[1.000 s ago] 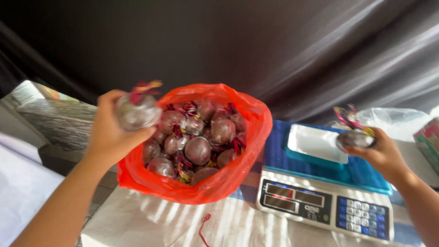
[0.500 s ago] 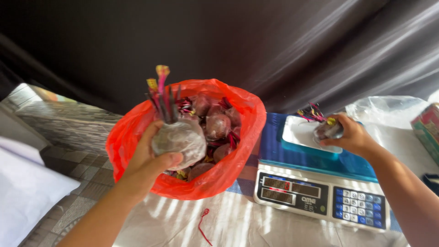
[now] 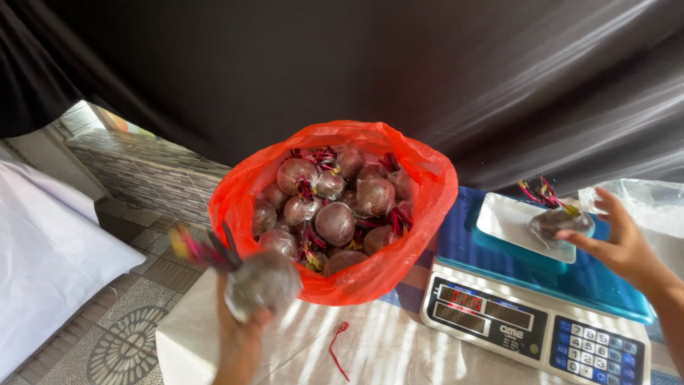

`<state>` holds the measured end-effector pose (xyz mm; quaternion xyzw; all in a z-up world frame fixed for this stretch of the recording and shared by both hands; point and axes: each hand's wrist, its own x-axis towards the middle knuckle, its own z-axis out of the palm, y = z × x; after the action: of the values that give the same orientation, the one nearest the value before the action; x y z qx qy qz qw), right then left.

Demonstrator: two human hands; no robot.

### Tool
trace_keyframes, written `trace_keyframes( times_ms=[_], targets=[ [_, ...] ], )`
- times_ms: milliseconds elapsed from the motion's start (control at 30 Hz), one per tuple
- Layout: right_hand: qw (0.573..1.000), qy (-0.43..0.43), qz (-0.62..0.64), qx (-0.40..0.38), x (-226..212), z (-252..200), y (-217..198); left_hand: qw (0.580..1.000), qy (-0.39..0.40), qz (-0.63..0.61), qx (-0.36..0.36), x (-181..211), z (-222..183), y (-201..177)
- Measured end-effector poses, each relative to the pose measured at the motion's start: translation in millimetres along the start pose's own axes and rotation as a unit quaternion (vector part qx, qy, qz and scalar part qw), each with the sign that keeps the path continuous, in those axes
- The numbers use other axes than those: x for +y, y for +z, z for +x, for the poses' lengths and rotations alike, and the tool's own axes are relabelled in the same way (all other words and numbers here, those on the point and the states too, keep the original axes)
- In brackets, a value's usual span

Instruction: Trimming stems and roots from beetroots using a knife and weighing them on a digital scale.

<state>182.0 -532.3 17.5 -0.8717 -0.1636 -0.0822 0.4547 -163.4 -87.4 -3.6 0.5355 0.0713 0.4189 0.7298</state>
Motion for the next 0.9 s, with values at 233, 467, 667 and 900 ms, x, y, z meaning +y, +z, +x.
trace_keyframes(
  times_ms=[233,467,667,900],
  targets=[
    [0.986,-0.130,-0.002,0.102,33,14,-28,0.998,0.047,0.014,0.029,-112,-78,-30],
    [0.948,-0.293,-0.031,0.121,-47,17,18,0.994,0.051,0.024,0.096,-188,-88,-60],
    [0.945,-0.318,-0.075,-0.008,-156,20,168,0.996,0.038,-0.051,0.068,-204,-85,-73],
    [0.927,-0.126,-0.348,-0.056,-149,70,313,0.974,0.175,-0.005,0.141,-210,-77,-53]
  ],
)
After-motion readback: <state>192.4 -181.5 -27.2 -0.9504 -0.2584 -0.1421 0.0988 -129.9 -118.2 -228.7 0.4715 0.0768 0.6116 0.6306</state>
